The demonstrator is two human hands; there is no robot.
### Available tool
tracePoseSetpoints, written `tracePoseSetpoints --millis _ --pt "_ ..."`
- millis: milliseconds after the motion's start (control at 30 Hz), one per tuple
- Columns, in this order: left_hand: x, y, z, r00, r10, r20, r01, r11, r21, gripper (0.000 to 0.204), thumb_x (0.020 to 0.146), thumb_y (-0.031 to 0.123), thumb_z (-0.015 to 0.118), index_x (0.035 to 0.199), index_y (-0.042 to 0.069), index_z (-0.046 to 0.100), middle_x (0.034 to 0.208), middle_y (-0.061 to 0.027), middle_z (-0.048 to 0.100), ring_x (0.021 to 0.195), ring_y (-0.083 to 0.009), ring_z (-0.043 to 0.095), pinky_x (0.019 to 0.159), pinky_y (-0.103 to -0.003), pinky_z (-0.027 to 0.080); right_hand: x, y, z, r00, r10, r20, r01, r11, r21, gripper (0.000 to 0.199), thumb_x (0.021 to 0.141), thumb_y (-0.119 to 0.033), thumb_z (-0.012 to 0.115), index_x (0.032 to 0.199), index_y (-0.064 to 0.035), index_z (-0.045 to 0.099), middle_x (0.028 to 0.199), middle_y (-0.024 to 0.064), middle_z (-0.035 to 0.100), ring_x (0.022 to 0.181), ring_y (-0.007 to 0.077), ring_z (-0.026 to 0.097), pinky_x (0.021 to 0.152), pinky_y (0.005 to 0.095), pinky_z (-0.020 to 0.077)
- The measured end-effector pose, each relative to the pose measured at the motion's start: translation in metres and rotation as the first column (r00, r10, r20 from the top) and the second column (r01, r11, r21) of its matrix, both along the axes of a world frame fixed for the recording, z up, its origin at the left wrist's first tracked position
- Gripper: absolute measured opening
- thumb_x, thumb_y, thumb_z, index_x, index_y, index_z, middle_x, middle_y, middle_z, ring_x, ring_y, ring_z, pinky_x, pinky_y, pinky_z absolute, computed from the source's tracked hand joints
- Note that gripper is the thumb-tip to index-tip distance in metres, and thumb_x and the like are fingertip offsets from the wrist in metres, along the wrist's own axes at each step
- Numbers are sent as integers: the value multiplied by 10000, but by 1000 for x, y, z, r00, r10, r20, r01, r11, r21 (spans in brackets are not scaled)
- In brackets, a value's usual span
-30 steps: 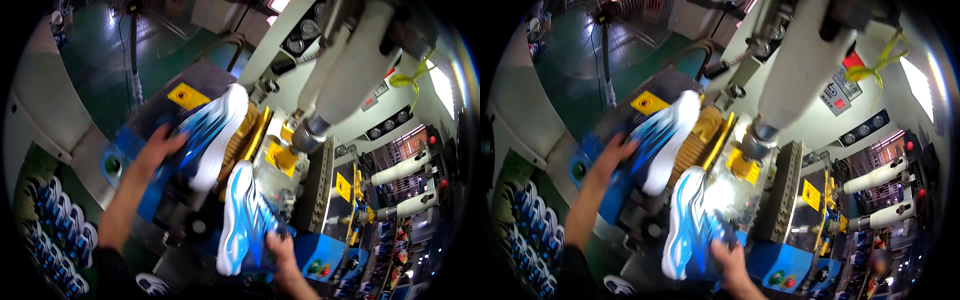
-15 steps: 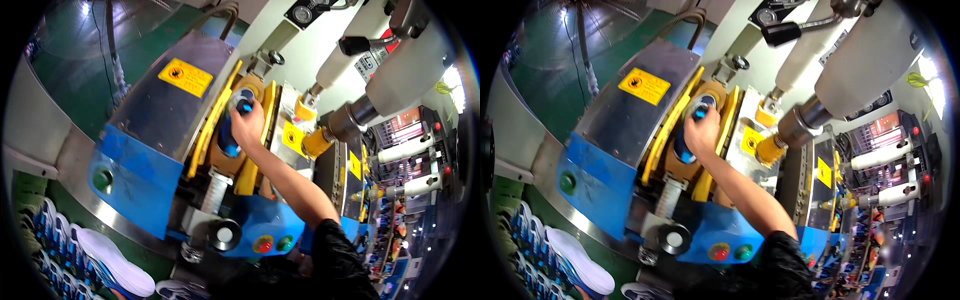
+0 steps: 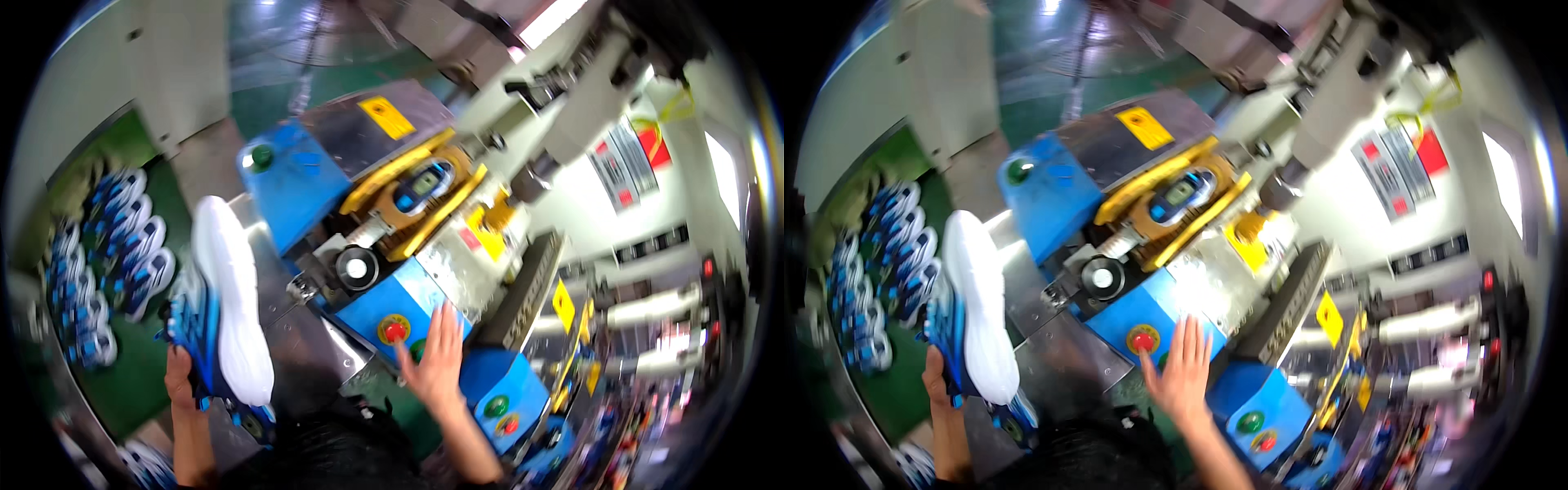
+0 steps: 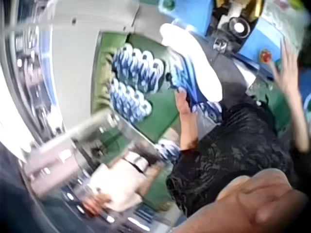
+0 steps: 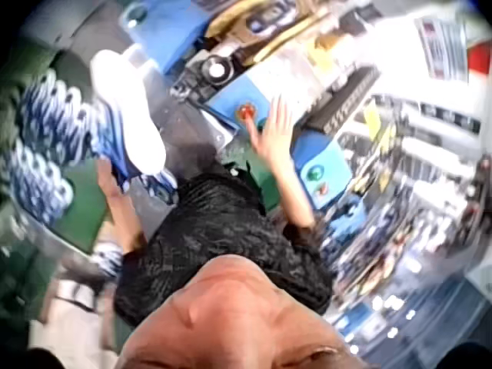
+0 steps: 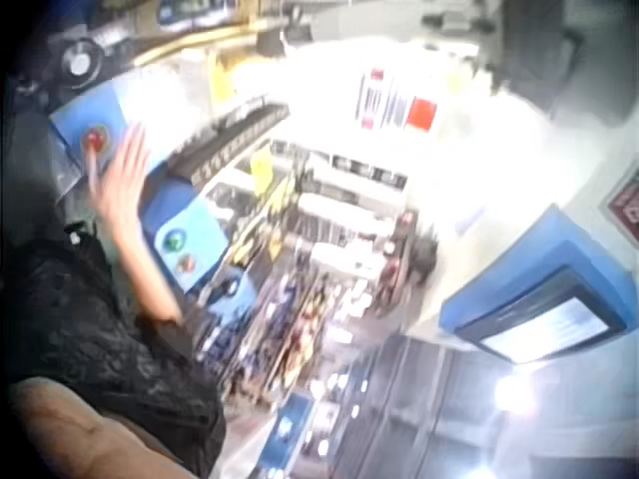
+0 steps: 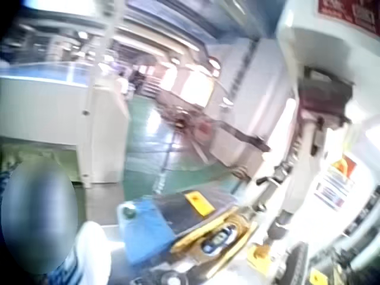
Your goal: The person repeatedly picks up blue and white sneakers from a table and places them into a machine. They then remove the sneakers from the machine and place them back on the table. This cycle is repeated multiple times.
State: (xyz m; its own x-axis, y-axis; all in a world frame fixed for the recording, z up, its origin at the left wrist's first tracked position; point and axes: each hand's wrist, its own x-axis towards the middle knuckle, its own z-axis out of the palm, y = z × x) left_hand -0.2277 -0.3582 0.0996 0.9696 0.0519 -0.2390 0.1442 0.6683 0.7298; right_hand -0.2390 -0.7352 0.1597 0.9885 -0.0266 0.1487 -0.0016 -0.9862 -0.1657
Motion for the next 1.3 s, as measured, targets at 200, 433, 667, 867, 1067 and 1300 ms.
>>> tracePoseSetpoints --millis 200,433,667,867,1067,1300 --pt "-86 -53 57 998 21 -65 -8 981 194 709 869 251 680 1426 -17 333 1320 -142 538 1186 -265 551 1050 -385 411 -42 18 31 1000 9 -14 0 855 518 851 786 -315 754 1418 65 330 1474 281 328 1359 426 341 1121 495 273" --pt "-192 -116 105 838 -534 111 237 540 808 974 819 498 709 1493 5 208 1531 -178 190 1431 -305 179 1162 -431 146 -124 77 -21 751 659 -36 425 -440 791 797 809 -353 728 1395 39 356 1249 150 579 1133 240 585 994 367 451" --pt "-206 -32 100 959 -236 156 116 831 545 483 933 363 595 1230 -3 487 1096 -92 597 1028 -184 556 958 -352 425 -188 168 4 466 630 -621 845 -110 523 574 998 -433 444 1429 -59 392 1350 144 522 1214 224 525 1019 356 439" --pt "-207 74 48 927 307 -216 -278 948 154 315 1000 297 515 1131 10 528 987 -89 636 827 -146 626 735 -280 516 -160 228 -130 873 87 -480 267 738 619 1022 742 -409 794 1434 104 243 1418 330 362 1332 379 390 1083 393 351" --pt "-192 162 46 934 124 -336 -23 957 289 372 1016 329 458 1158 3 565 1013 -110 655 952 -181 597 865 -310 474 -117 313 -172 838 -42 -544 338 823 457 716 719 -294 795 1242 71 469 918 270 665 831 398 659 739 435 519" --pt "-152 141 48 963 -269 25 213 814 540 351 1024 304 461 1112 -18 573 972 -69 615 935 -143 557 893 -277 421 -234 277 -37 859 -86 -504 502 -46 863 529 801 -172 765 1268 -18 570 1080 40 644 924 138 584 856 333 504"
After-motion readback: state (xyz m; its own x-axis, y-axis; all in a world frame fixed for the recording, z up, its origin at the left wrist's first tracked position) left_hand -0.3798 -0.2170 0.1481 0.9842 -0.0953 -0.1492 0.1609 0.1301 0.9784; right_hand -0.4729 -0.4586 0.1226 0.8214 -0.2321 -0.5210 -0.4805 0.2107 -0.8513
